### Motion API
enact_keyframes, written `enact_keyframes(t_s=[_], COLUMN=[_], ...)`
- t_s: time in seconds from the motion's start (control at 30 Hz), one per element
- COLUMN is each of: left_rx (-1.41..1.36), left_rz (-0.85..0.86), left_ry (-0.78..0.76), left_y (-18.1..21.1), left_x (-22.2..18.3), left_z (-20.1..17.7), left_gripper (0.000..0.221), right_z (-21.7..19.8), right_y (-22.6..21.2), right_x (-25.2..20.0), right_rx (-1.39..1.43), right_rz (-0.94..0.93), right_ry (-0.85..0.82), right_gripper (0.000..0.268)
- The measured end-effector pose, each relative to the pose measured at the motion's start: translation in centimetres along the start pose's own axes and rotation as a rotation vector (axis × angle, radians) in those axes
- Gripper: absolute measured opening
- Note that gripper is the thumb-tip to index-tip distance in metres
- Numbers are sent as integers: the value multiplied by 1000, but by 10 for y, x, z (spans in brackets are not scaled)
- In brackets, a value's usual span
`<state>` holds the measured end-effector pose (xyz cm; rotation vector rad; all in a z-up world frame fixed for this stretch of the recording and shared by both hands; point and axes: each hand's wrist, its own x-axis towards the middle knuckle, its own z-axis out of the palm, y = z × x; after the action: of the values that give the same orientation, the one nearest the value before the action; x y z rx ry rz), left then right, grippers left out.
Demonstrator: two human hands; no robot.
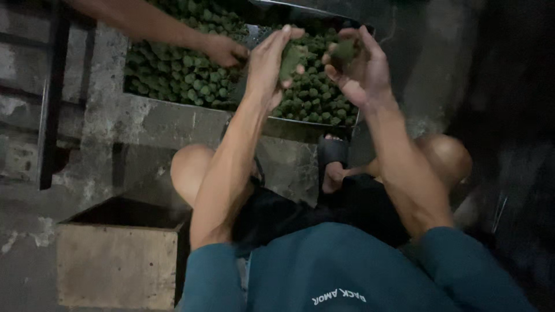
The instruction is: The person sorts through a tray of small green objects by hand, picking up handfuls and separating them.
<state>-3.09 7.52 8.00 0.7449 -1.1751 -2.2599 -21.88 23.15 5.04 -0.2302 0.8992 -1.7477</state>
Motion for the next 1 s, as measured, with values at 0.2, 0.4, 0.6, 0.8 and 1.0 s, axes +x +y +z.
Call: enact_keyframes(t_s=[0.2, 0.4, 0.6, 0.8, 1.0], left_rx=[15, 189, 22, -91, 241], left_rz=[-36, -103, 30, -47, 159], left_ry=[149, 203, -66, -43, -7], left_y=[-56, -61, -49, -46, -64], left_x=[-10, -22, -18, -28, -47], left_z=[22, 10, 9, 33, 24], left_gripper=[40, 37, 31, 26, 34], right_z=[-33, -6, 19, -18, -30], right_y=[39, 0, -52, -20, 18], right_x=[0, -25, -57, -68, -41], right_rx=[-400, -1151, -589, -556, -955], right_rz=[-118, -260, -298, -236, -382], right_ry=[134, -9, -296, -66, 35], right_gripper=[57, 41, 32, 36, 56])
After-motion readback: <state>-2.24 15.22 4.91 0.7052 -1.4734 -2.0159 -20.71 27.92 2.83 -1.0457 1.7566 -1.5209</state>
